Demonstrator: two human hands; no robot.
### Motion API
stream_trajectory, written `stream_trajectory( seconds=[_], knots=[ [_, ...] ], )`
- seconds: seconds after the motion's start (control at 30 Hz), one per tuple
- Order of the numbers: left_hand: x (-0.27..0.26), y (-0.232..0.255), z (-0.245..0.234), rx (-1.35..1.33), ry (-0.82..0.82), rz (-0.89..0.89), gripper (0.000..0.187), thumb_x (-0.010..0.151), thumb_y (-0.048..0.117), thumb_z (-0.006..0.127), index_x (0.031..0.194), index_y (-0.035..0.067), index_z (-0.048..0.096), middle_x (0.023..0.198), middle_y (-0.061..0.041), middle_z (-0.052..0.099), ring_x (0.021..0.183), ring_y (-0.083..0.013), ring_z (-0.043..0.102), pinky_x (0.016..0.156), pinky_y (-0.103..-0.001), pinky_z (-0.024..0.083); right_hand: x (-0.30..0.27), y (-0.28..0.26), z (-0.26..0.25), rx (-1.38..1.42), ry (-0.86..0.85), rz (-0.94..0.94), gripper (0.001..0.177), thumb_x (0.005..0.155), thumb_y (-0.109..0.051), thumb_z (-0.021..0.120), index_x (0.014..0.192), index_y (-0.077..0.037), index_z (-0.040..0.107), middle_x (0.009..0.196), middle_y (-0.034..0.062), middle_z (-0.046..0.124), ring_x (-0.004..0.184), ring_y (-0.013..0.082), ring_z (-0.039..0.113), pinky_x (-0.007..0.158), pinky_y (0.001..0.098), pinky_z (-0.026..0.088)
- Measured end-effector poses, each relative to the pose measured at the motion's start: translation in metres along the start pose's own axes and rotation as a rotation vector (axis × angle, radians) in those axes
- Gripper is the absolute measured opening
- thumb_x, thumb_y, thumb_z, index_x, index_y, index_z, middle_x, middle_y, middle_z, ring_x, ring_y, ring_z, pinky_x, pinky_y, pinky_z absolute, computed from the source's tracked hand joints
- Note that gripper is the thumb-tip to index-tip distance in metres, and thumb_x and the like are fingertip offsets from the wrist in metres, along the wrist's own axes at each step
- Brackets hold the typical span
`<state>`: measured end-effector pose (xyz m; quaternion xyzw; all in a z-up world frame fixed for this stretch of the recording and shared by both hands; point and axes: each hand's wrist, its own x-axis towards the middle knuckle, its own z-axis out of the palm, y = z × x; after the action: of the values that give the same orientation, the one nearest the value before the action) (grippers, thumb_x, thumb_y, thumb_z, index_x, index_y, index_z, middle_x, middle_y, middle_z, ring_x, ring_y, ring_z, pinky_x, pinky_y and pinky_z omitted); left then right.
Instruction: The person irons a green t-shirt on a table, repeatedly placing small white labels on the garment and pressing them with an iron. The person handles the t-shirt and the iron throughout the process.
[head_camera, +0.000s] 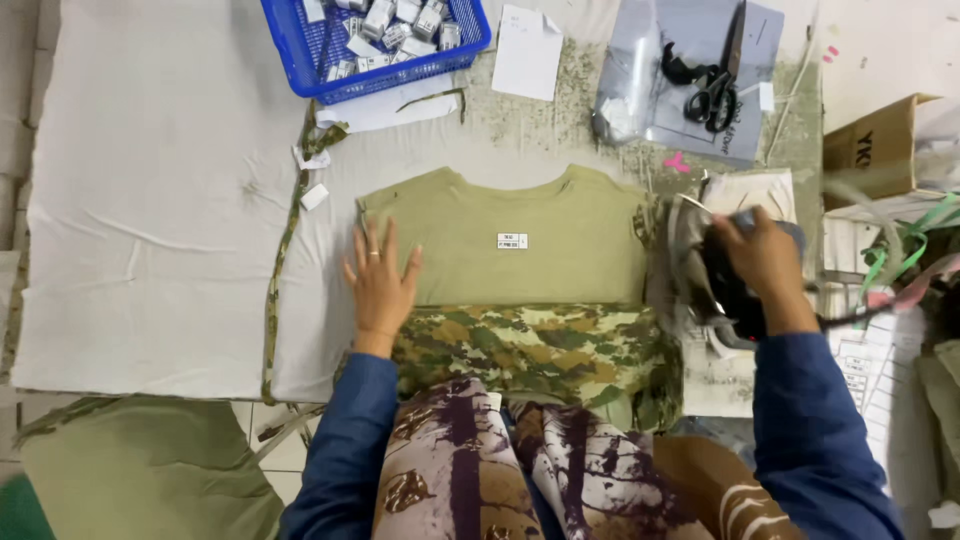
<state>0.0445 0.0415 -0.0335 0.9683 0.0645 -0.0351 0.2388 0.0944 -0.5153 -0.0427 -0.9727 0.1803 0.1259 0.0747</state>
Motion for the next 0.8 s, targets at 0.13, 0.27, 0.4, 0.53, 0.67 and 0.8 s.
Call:
stream_trajectory(
  seconds=[0.13, 0.27, 0.4, 0.53, 0.67, 0.8],
  knots=[
    [-0.043, 0.028, 0.041, 0.014, -0.025, 0.320, 0.058, 0.099, 0.058, 0.040, 0.142, 0.020, 0.049, 0.143, -0.010, 0.047, 0.138, -0.0312, 0.038, 0.109, -0.058, 0.030, 0.004, 0.132, 0.029, 0.070, 0.123, 0.119, 0.078, 0.105, -0.078, 0.052, 0.127, -0.003, 0.058, 0.095, 0.0321, 0.066, 0.093, 0.0520, 0.065, 0.071, 0.0599, 0.052],
    [-0.073, 0.046, 0.066, -0.022, -0.064, 0.655, 0.043, 0.099, 0.049, 0.045, 0.128, 0.021, 0.060, 0.128, -0.005, 0.057, 0.125, -0.0271, 0.050, 0.099, -0.048, 0.041, -0.050, 0.042, -0.022, -0.018, 0.183, 0.268, 0.074, 0.101, -0.067, 0.059, 0.136, -0.004, 0.042, 0.118, 0.0277, 0.051, 0.110, 0.0449, 0.050, 0.081, 0.0576, 0.048],
    [-0.094, 0.038, 0.108, 0.015, -0.064, 0.718, 0.029, 0.096, 0.047, 0.050, 0.113, 0.028, 0.063, 0.102, 0.004, 0.057, 0.100, -0.0192, 0.057, 0.079, -0.035, 0.045, -0.125, -0.080, -0.018, -0.220, 0.713, -0.442, 0.058, 0.072, -0.017, 0.083, 0.119, 0.008, 0.060, 0.091, 0.0233, 0.052, 0.085, 0.0411, 0.059, 0.071, 0.0473, 0.049],
    [-0.095, 0.053, 0.096, 0.014, -0.066, 0.709, 0.029, 0.095, 0.048, 0.053, 0.111, 0.026, 0.063, 0.094, 0.004, 0.056, 0.091, -0.0192, 0.057, 0.070, -0.035, 0.046, -0.188, -0.178, 0.066, 0.247, -0.068, -0.929, 0.045, 0.073, -0.024, 0.077, 0.111, -0.007, 0.060, 0.096, 0.0180, 0.063, 0.096, 0.0394, 0.063, 0.080, 0.0510, 0.052],
    [-0.089, 0.069, 0.084, -0.010, -0.179, 0.610, 0.042, 0.091, 0.050, 0.055, 0.116, 0.016, 0.059, 0.097, -0.006, 0.061, 0.094, -0.0281, 0.062, 0.075, -0.039, 0.051, -0.148, -0.184, 0.064, 0.465, -0.393, -0.618, 0.024, 0.095, -0.033, 0.055, 0.099, -0.012, 0.066, 0.087, 0.0146, 0.071, 0.090, 0.0386, 0.067, 0.078, 0.0482, 0.051],
    [-0.085, 0.063, 0.099, 0.125, -0.200, 0.634, 0.026, 0.088, 0.031, 0.065, 0.107, 0.013, 0.060, 0.097, -0.006, 0.062, 0.091, -0.0273, 0.064, 0.071, -0.036, 0.053, -0.191, -0.196, 0.038, 0.145, -0.211, -0.933, 0.043, 0.081, -0.052, 0.069, 0.096, -0.012, 0.059, 0.077, 0.0103, 0.066, 0.081, 0.0325, 0.067, 0.071, 0.0464, 0.052]
  ],
)
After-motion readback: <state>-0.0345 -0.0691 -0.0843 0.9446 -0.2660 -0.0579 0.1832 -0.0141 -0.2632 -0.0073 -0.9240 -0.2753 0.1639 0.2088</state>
